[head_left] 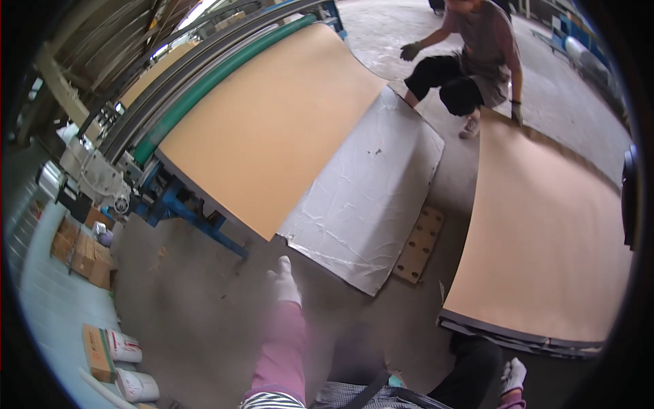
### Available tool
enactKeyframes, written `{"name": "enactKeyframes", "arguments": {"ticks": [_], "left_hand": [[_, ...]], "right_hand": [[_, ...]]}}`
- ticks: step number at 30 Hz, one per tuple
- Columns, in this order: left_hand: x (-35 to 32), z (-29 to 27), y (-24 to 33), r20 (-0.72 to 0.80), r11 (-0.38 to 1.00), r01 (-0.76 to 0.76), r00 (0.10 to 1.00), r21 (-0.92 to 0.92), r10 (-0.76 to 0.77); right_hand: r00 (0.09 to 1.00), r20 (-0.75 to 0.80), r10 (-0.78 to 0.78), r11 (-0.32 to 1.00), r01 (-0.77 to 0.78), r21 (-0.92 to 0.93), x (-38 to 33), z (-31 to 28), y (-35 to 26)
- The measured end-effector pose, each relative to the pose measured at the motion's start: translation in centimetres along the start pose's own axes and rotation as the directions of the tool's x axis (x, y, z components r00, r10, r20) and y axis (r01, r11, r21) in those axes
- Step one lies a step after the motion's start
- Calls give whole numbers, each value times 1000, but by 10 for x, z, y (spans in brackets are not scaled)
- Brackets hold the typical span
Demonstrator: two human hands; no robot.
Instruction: Manually moving large paper sheets onto a processing table in a manufacturing facility.
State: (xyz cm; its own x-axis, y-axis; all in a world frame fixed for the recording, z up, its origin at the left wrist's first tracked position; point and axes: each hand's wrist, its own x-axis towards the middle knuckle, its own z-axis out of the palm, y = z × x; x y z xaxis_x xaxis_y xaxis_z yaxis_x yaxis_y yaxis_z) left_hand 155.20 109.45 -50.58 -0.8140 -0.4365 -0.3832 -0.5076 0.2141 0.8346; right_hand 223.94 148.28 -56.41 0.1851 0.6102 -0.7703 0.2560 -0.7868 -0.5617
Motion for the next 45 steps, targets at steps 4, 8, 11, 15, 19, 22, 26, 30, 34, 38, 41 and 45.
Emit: {"name": "enactKeyframes", "arguments": {"ticks": [4, 8, 11, 15, 19, 22, 26, 30, 34, 38, 41, 45], "left_hand": [[10, 2, 27, -35, 999, 3, 999, 54, -1], [32, -1, 23, -26, 999, 30, 999, -13, -30], [52, 20, 0, 16, 999, 40, 999, -20, -39], [65, 42, -16, 97, 991, 106, 990, -79, -98], [82, 56, -31, 317, 897, 287, 931, -335, -179], [91, 65, -34, 567, 808, 385, 820, -446, -77], [72, 81, -14, 509, 926, 371, 813, -75, -284], [-39, 65, 59, 763, 986, 135, 626, 94, -158], [-147, 16, 113, 887, 956, -243, 461, 162, -33], [-255, -21, 150, 983, 987, -136, 173, 85, -61], [-342, -42, 159, 983, 988, 117, 138, 102, -118], [-418, -57, 146, 993, 965, 263, 116, -25, -6]], "right_hand": [[998, 19, 64, 992, -66, 110, -50, -38, -13], [988, -142, -65, 998, 61, -32, -187, 34, -61], [924, -25, -382, 920, 378, -103, -271, 94, -75], [629, 189, -754, 479, 723, -498, -301, 125, -56], [544, 267, -795, 283, 723, -630, -300, 132, -52], [495, 273, -825, 224, 730, -646, -295, 139, -51], [197, 204, -959, 31, 788, -615, -269, 145, -36], [149, 154, -977, 37, 826, -562, -268, 145, -43], [245, 184, -952, 113, 839, -532, -279, 151, -44], [250, 205, -946, 113, 850, -515, -296, 155, -49], [293, 276, -915, 99, 828, -552, -287, 135, -45], [419, 375, -827, 284, 887, -364, -290, 105, -47]]}}
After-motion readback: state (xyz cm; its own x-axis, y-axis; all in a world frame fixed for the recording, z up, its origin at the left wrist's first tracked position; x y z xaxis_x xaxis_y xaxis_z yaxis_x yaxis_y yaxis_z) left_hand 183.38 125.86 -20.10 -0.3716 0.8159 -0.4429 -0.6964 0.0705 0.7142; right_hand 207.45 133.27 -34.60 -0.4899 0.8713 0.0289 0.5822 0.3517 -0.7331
